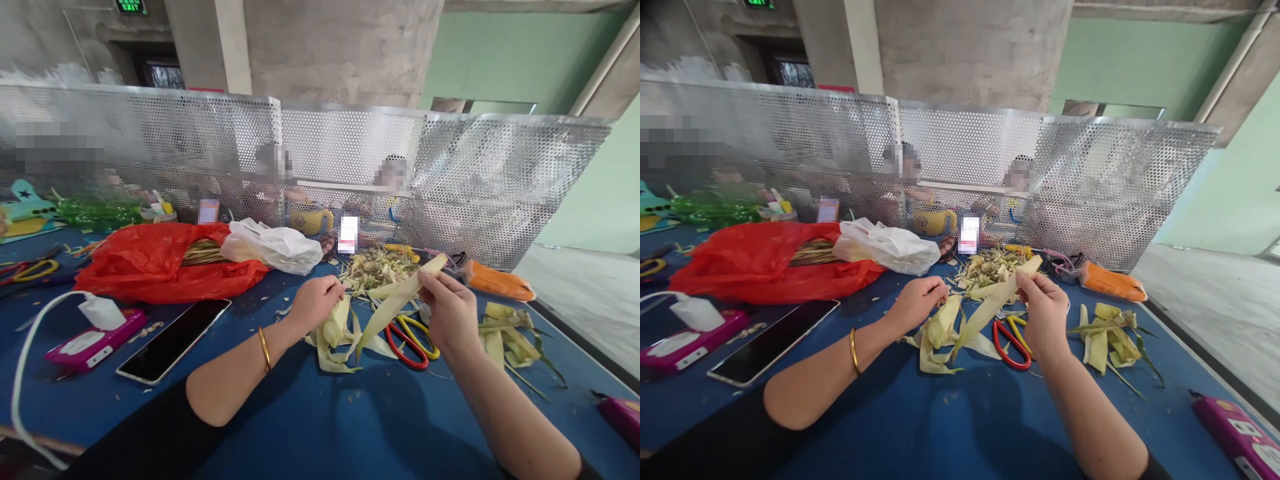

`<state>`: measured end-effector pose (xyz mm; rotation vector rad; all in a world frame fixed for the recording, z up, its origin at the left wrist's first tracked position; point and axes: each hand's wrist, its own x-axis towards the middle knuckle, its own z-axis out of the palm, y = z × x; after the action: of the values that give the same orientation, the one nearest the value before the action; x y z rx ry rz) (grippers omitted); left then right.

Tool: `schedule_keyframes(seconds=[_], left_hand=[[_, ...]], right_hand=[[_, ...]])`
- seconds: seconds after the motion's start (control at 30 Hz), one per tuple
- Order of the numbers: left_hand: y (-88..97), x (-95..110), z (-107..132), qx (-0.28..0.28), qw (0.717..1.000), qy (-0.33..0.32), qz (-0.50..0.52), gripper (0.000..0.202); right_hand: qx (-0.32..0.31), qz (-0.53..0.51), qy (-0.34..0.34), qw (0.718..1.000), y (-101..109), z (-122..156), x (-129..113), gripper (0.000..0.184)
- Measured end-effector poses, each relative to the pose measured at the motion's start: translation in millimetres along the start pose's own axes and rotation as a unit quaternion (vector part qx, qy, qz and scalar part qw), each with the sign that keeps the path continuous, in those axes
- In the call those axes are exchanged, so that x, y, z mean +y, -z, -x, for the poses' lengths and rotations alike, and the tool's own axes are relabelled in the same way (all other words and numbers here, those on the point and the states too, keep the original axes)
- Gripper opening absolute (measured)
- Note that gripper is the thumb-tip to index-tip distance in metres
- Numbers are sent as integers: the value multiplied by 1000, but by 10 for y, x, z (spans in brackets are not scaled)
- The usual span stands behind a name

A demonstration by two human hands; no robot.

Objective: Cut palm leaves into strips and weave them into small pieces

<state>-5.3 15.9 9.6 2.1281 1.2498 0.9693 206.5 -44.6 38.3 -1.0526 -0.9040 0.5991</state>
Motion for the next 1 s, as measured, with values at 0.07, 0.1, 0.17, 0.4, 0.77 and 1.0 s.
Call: schedule_keyframes(seconds=[0.07, 0.1, 0.17, 0.4, 0.77, 1.0], left_hand=[[36, -61, -58, 11, 1000, 20, -18, 31], [57, -100, -93, 18, 999, 32, -35, 32], [106, -193, -165, 32, 994, 59, -83, 32], [304, -551, -299, 94, 962, 113, -231, 31], [182, -83, -72, 77, 992, -62, -80, 33], [-122, 318, 310, -226, 909, 100, 335, 42]], right_hand=[[34, -20, 12, 999, 52, -72, -24, 21], [49, -29, 18, 998, 80, -107, -41, 20], [74, -46, 34, 996, 139, -173, -83, 20], [141, -98, 79, 982, 323, -323, -232, 12], [-25, -101, -91, 990, -40, -8, -25, 24], [-169, -43, -119, 977, -246, 379, 146, 31]])
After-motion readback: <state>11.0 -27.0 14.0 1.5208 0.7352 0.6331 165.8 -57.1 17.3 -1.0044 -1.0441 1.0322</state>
